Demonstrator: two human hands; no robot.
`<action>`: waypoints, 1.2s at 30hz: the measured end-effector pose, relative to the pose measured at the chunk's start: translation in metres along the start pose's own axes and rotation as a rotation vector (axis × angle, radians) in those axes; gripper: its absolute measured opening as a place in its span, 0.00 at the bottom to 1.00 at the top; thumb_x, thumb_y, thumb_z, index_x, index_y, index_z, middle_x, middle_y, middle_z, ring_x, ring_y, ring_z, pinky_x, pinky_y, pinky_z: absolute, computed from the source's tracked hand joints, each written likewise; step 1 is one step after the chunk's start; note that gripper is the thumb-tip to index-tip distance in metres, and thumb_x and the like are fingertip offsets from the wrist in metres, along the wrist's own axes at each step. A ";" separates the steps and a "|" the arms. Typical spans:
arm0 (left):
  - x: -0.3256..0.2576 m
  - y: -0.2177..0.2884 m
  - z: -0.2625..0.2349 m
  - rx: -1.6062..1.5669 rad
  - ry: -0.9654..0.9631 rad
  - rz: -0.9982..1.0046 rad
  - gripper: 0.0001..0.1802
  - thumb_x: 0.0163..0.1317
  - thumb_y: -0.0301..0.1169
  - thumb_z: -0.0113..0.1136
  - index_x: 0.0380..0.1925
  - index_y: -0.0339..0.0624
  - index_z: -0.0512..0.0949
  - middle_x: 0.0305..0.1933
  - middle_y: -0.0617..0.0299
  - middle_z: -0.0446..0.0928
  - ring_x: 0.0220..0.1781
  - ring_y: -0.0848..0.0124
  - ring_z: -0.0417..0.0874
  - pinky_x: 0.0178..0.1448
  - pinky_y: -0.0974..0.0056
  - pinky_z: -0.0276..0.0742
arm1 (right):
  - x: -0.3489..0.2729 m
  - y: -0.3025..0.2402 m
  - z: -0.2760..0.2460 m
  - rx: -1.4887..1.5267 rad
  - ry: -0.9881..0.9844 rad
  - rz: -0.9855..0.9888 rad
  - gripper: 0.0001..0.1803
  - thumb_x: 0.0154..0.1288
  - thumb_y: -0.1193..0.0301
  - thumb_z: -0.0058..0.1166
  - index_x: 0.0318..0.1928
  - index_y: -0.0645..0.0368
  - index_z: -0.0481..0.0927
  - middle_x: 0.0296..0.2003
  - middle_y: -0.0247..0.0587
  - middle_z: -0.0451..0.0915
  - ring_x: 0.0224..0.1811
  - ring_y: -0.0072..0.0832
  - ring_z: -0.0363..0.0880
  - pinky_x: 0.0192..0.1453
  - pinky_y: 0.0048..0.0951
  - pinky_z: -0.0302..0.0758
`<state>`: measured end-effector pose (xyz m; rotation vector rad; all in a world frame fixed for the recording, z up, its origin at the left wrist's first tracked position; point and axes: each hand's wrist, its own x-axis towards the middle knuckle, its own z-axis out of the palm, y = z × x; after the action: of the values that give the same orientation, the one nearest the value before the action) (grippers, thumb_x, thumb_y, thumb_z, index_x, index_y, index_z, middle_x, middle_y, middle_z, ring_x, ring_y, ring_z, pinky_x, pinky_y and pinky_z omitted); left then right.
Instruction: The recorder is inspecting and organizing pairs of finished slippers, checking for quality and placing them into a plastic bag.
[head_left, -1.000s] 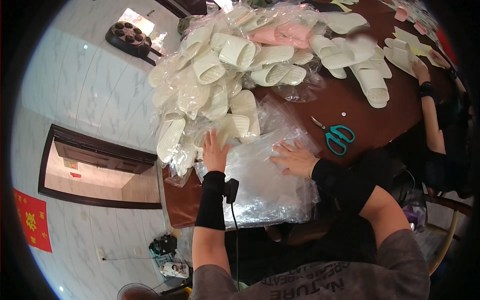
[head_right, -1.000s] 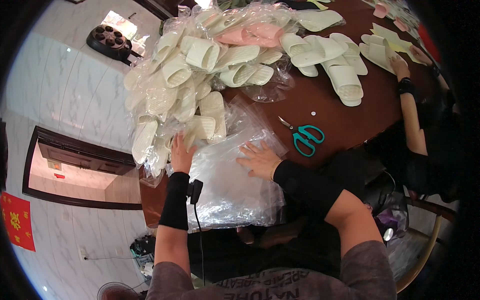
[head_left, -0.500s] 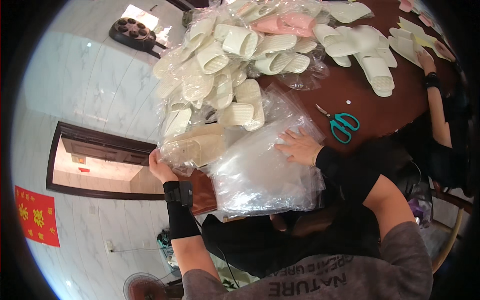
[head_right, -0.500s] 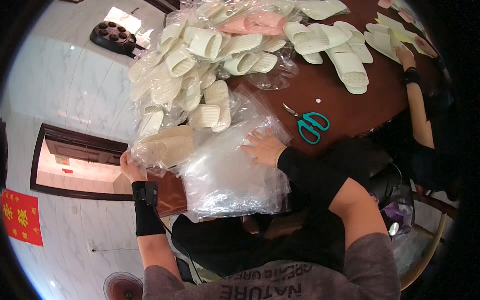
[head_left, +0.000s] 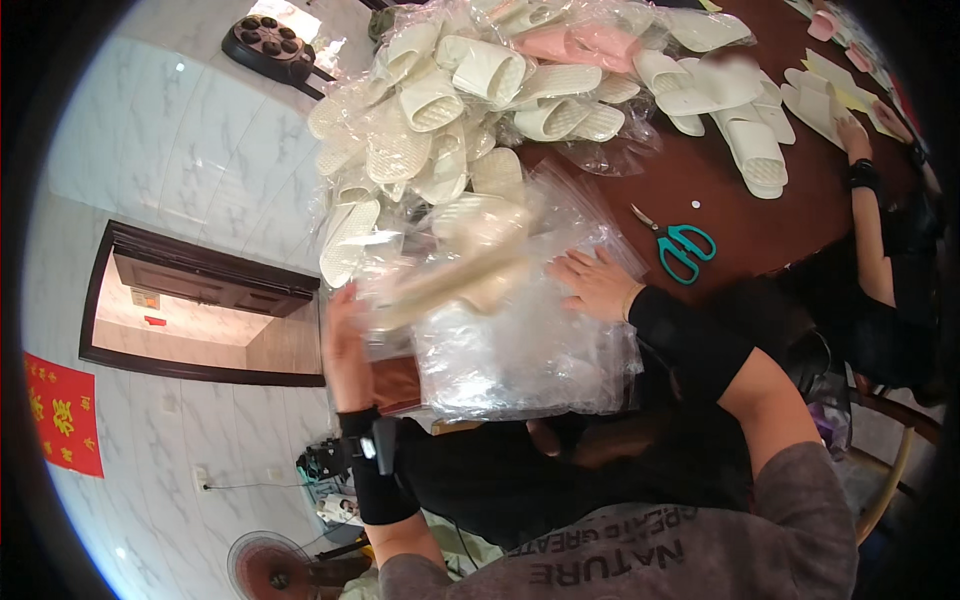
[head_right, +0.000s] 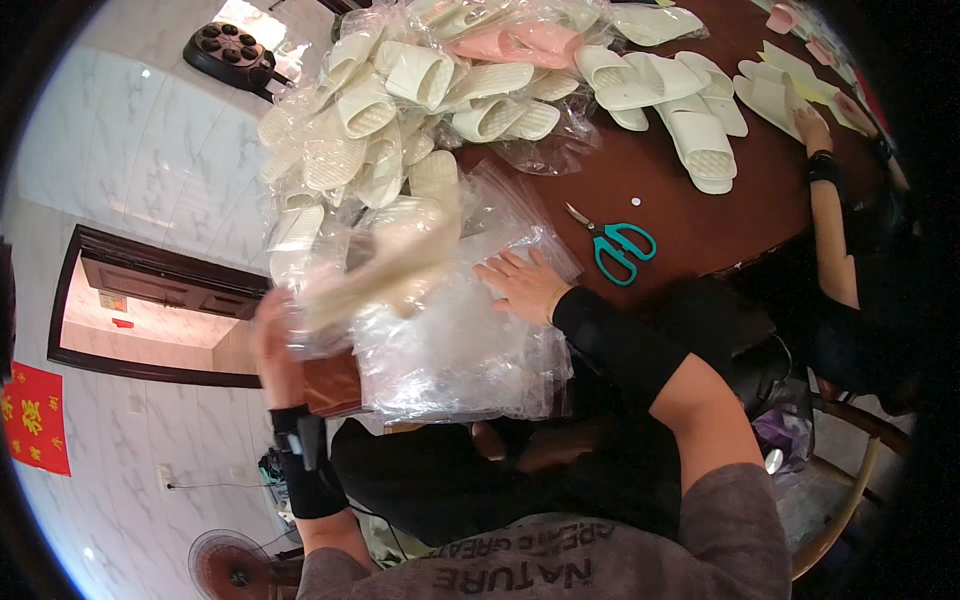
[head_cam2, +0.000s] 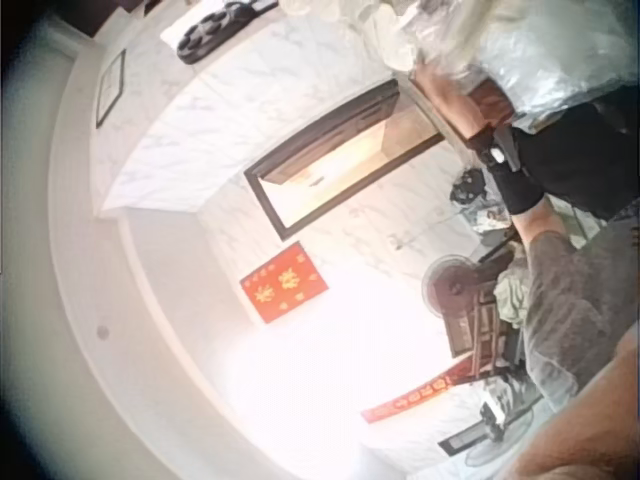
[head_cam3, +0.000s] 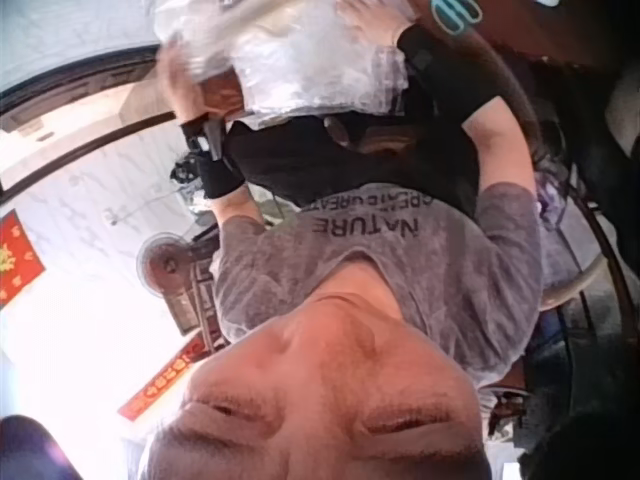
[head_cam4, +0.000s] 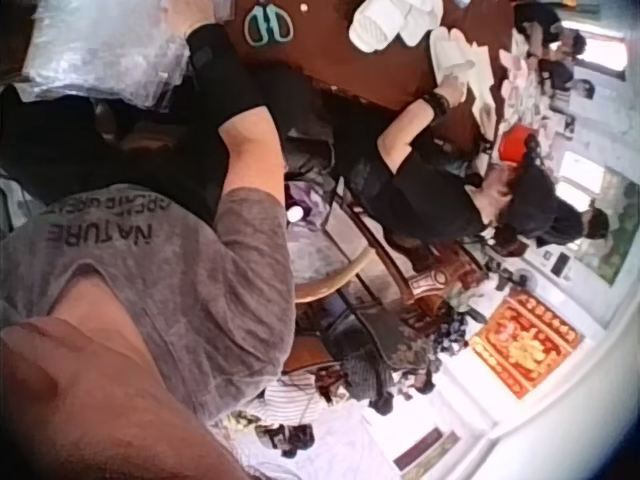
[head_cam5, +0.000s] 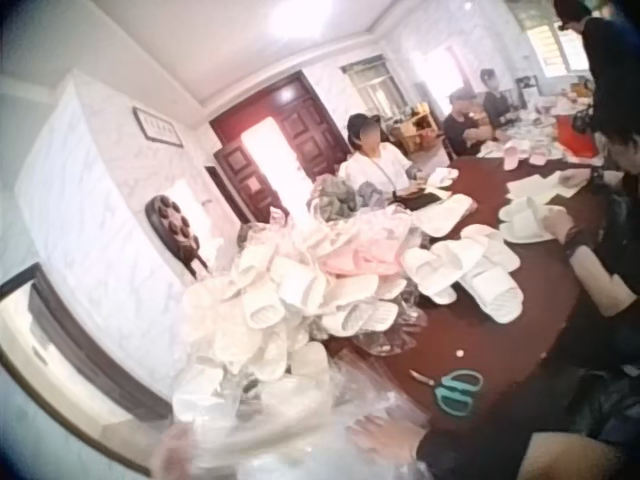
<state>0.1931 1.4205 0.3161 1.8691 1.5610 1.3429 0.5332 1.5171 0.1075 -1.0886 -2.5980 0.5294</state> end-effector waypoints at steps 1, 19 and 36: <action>-0.010 -0.010 0.007 0.086 -0.180 -0.036 0.17 0.63 0.18 0.52 0.49 0.44 0.80 0.66 0.53 0.72 0.71 0.61 0.67 0.75 0.56 0.58 | 0.001 0.002 0.001 -0.069 -0.065 0.005 0.35 0.65 0.51 0.52 0.71 0.43 0.63 0.70 0.44 0.63 0.77 0.41 0.52 0.73 0.67 0.47; -0.079 -0.035 0.081 -0.460 0.265 -0.466 0.07 0.74 0.31 0.51 0.41 0.42 0.76 0.42 0.62 0.81 0.47 0.71 0.82 0.51 0.67 0.76 | 0.010 0.042 -0.008 0.360 0.142 -0.007 0.26 0.66 0.63 0.51 0.63 0.55 0.73 0.63 0.49 0.72 0.69 0.45 0.66 0.69 0.50 0.62; -0.085 -0.089 0.082 -0.702 0.523 -0.548 0.20 0.78 0.39 0.42 0.61 0.38 0.68 0.60 0.50 0.74 0.63 0.59 0.75 0.70 0.51 0.67 | -0.002 0.009 -0.062 0.829 0.316 0.193 0.21 0.72 0.57 0.51 0.57 0.57 0.75 0.41 0.45 0.83 0.40 0.35 0.83 0.44 0.33 0.79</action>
<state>0.2164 1.3964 0.1716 0.6472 1.3864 1.8442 0.5642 1.5358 0.1592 -1.0015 -1.7193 1.2155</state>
